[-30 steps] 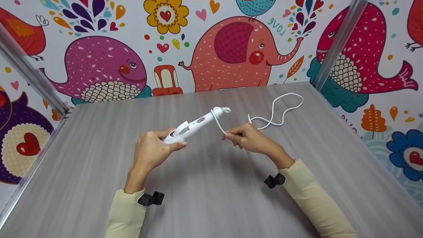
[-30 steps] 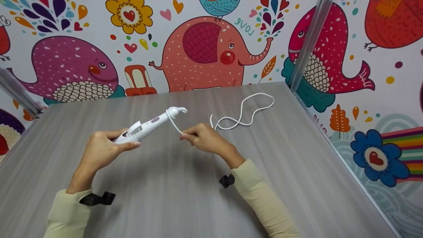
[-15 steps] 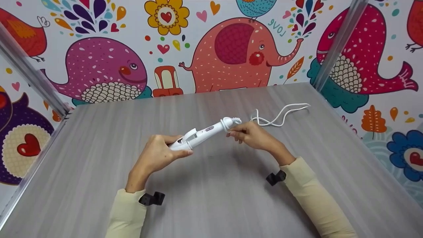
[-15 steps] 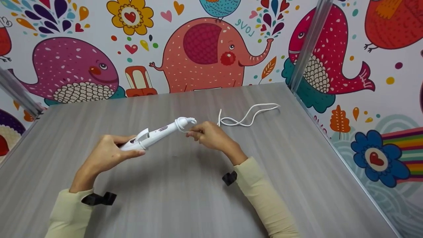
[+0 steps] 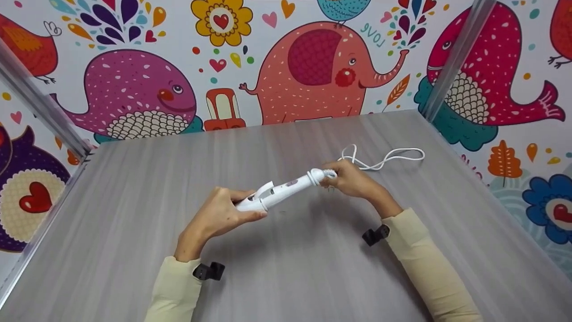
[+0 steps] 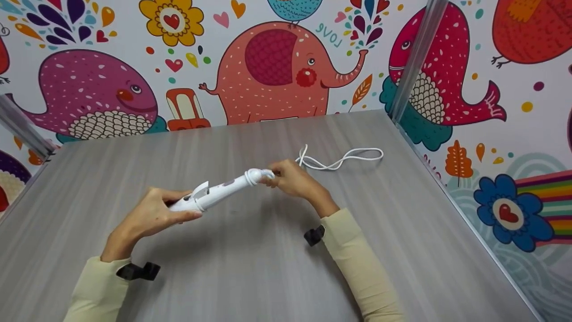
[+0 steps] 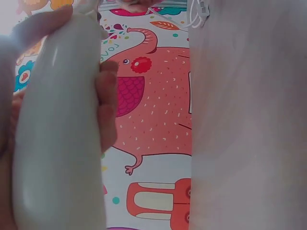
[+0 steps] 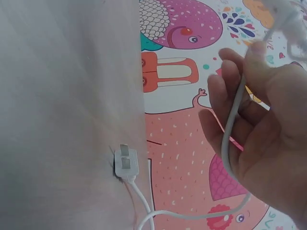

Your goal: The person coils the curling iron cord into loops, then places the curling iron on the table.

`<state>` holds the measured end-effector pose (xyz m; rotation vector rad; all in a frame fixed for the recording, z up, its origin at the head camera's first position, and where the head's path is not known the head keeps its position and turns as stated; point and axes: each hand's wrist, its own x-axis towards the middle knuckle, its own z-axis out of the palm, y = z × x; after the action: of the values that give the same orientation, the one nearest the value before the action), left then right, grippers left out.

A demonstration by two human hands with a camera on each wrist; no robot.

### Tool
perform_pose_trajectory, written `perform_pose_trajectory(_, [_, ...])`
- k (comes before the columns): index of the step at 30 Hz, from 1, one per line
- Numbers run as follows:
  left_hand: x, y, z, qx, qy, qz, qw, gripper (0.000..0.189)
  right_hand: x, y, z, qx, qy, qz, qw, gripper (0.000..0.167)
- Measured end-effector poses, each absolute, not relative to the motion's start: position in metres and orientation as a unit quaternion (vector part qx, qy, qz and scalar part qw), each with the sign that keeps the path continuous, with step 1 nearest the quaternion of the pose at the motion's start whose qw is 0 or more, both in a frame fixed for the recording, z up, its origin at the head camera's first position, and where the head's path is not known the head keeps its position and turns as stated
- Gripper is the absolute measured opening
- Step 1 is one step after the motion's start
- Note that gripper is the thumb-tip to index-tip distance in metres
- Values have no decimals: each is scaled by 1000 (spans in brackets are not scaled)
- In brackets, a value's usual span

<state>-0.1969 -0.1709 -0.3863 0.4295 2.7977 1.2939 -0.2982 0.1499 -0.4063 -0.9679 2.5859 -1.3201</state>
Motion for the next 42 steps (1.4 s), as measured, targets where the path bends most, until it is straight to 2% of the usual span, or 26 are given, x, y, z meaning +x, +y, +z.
perform_pose_trajectory(4, [-196, -170, -387, 173, 900, 400, 25, 61, -301, 154, -405, -307, 846, -431, 60, 12])
perform_pose_trajectory(8, [-192, -167, -384, 216, 909, 356, 9, 58, -301, 156, -402, -285, 862, -415, 69, 9])
perform_pose_trajectory(12, [-189, -163, -382, 263, 917, 298, -17, 51, -299, 156, -399, -318, 870, -374, 45, 5])
perform_pose_trajectory(18, [-186, -158, -379, 295, 920, 255, -37, 43, -290, 152, -389, -360, 874, -324, -10, 11])
perform_pose_trajectory(22, [-185, -158, -380, 293, 921, 251, -50, 43, -277, 147, -377, -364, 882, -293, -61, 13])
perform_pose_trajectory(29, [-185, -153, -381, 242, 933, 265, -39, 49, -261, 139, -366, -400, 864, -236, -193, 13])
perform_pose_trajectory(33, [-184, -146, -381, 199, 939, 271, -67, 47, -260, 136, -366, -400, 851, -232, -248, 14])
perform_pose_trajectory(37, [-182, -139, -381, 163, 944, 263, -111, 44, -260, 135, -368, -382, 849, -254, -262, 13])
perform_pose_trajectory(42, [-181, -132, -382, 120, 949, 254, -143, 49, -257, 131, -369, -345, 857, -309, -228, 16])
